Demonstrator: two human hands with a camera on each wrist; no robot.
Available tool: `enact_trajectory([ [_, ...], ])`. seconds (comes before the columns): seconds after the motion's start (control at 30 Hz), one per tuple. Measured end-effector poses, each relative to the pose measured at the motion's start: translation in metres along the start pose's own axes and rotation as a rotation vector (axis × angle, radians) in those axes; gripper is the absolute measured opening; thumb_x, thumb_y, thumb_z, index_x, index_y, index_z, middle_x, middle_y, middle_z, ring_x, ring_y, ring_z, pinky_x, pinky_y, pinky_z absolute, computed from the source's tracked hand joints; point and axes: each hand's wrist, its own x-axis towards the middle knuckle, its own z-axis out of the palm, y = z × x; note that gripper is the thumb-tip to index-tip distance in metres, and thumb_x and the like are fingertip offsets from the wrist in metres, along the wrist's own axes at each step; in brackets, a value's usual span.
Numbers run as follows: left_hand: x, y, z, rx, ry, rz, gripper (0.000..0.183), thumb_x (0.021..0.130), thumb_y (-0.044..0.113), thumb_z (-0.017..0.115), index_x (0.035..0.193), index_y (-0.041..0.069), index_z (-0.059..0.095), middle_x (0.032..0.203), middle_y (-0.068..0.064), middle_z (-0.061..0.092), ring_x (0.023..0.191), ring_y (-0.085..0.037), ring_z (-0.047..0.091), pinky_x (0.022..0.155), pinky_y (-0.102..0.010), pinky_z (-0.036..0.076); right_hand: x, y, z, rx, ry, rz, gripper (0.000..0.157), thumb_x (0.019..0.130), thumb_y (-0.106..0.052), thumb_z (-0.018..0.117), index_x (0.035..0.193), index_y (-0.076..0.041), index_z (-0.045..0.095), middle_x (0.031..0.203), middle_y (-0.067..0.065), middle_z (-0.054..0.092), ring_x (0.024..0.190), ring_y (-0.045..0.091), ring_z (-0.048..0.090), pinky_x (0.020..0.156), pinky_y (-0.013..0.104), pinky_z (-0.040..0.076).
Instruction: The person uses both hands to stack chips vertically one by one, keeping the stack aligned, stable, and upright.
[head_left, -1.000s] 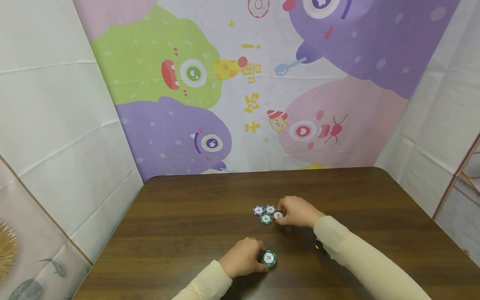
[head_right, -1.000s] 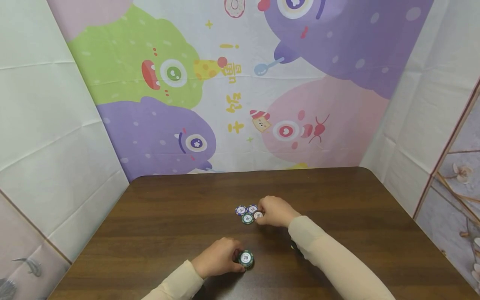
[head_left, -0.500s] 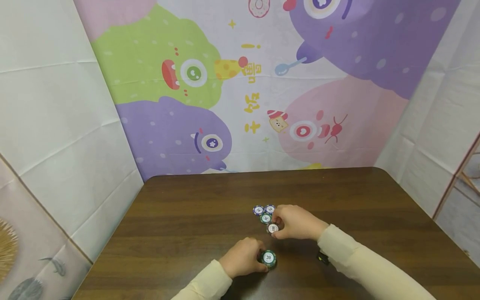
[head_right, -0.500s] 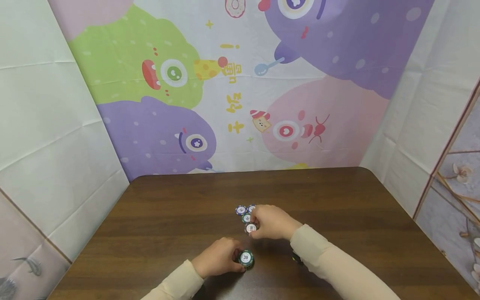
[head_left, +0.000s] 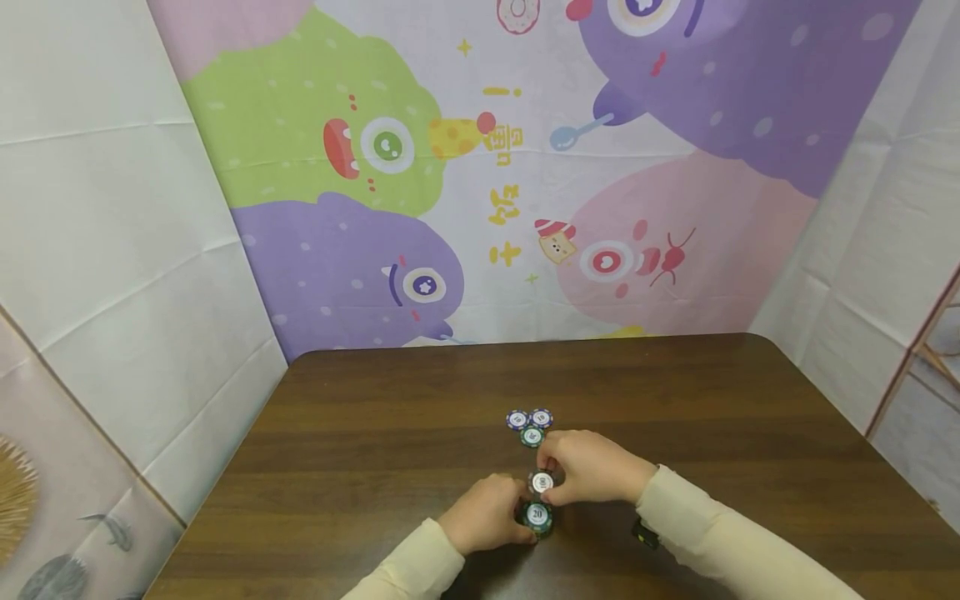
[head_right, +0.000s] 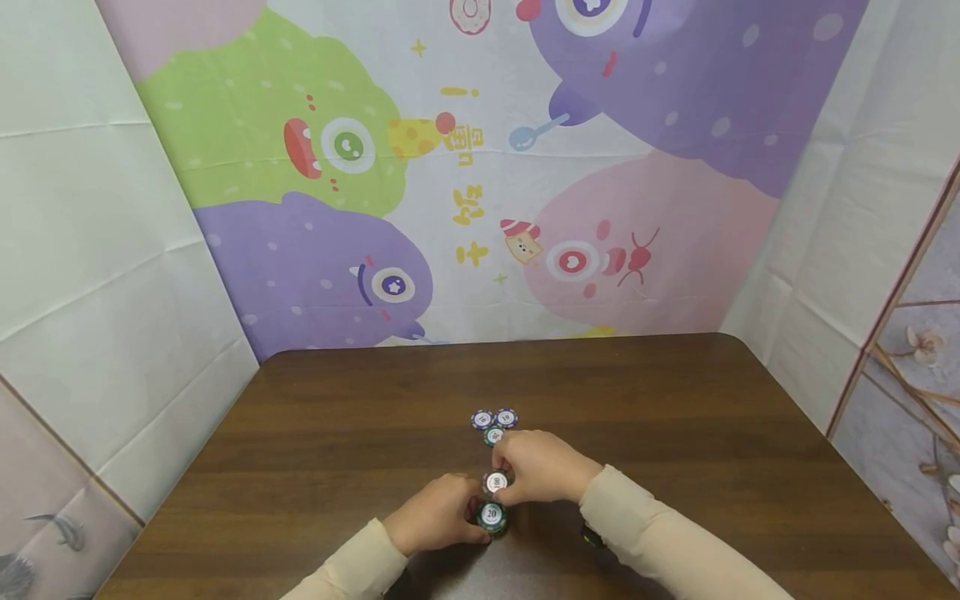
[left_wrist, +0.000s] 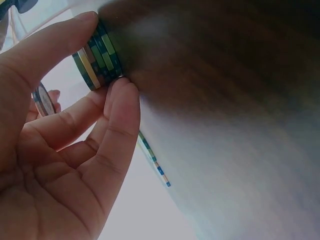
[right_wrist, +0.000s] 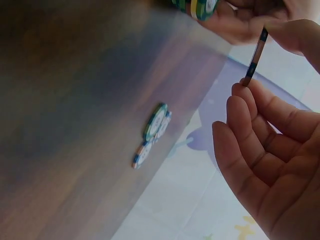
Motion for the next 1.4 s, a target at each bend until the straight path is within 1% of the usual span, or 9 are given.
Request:
enact_trajectory([
  [0.17,0.000,0.000,0.000,0.006,0.002,-0.007,0.030,0.067,0.024,0.087,0.083,0.012,0.064,0.073,0.008,0.058,0.063,0.000,0.045,0.056,-0.018,0.040,-0.003,-0.003,0.007,0.007,-0.022,-0.027,0.027,0.076,-0.029,0.078,0.096,-0.013,0.068,0.089,-0.009,0.060,0.073,0.000,0.050,0.067,0.020,0.047],
  [0.33,-0.001,0.000,0.000,-0.014,-0.018,-0.022,0.031,0.069,0.025,0.087,0.085,0.011,0.065,0.075,0.008,0.060,0.063,0.001,0.046,0.057,-0.017,0.042,-0.004,-0.006,0.013,-0.016,-0.027,-0.043,0.028,0.074,-0.030,0.079,0.094,-0.014,0.068,0.088,-0.010,0.059,0.072,-0.001,0.048,0.066,0.018,0.046],
  [0.47,0.000,-0.001,0.001,-0.034,-0.031,-0.019,0.030,0.071,0.027,0.086,0.087,0.012,0.066,0.075,0.010,0.060,0.064,0.001,0.046,0.058,-0.017,0.042,-0.005,-0.008,0.017,-0.033,-0.027,-0.053,0.028,0.073,-0.030,0.080,0.093,-0.014,0.068,0.086,-0.010,0.058,0.070,-0.002,0.046,0.065,0.018,0.045],
  [0.73,0.002,-0.003,0.001,-0.025,-0.025,-0.006,0.029,0.070,0.029,0.086,0.085,0.014,0.067,0.071,0.013,0.058,0.063,0.000,0.044,0.057,-0.018,0.040,-0.005,-0.009,0.022,-0.037,-0.034,-0.058,0.026,0.073,-0.029,0.080,0.092,-0.015,0.069,0.084,-0.011,0.056,0.067,-0.002,0.044,0.061,0.017,0.042],
  [0.93,0.002,-0.004,0.002,-0.033,-0.016,0.005,0.028,0.071,0.029,0.086,0.088,0.015,0.068,0.073,0.013,0.060,0.065,0.001,0.044,0.058,-0.018,0.040,-0.004,-0.010,0.026,-0.069,-0.017,-0.074,0.027,0.071,-0.031,0.080,0.091,-0.015,0.069,0.083,-0.011,0.057,0.067,-0.002,0.044,0.062,0.018,0.042],
  [1.2,0.002,-0.003,0.001,-0.048,-0.012,0.014,0.027,0.071,0.028,0.086,0.086,0.015,0.068,0.067,0.014,0.054,0.060,0.000,0.040,0.055,-0.017,0.038,-0.004,-0.010,0.029,-0.091,-0.003,-0.089,0.026,0.070,-0.031,0.080,0.088,-0.016,0.069,0.080,-0.012,0.054,0.066,-0.001,0.042,0.060,0.018,0.040],
  [1.4,0.001,-0.002,0.000,-0.059,-0.015,0.009,0.027,0.071,0.027,0.086,0.086,0.014,0.068,0.067,0.012,0.054,0.060,0.001,0.041,0.055,-0.017,0.039,-0.005,-0.010,0.029,-0.095,0.005,-0.099,0.028,0.069,-0.031,0.081,0.089,-0.016,0.069,0.081,-0.011,0.056,0.067,-0.001,0.044,0.060,0.019,0.041],
])
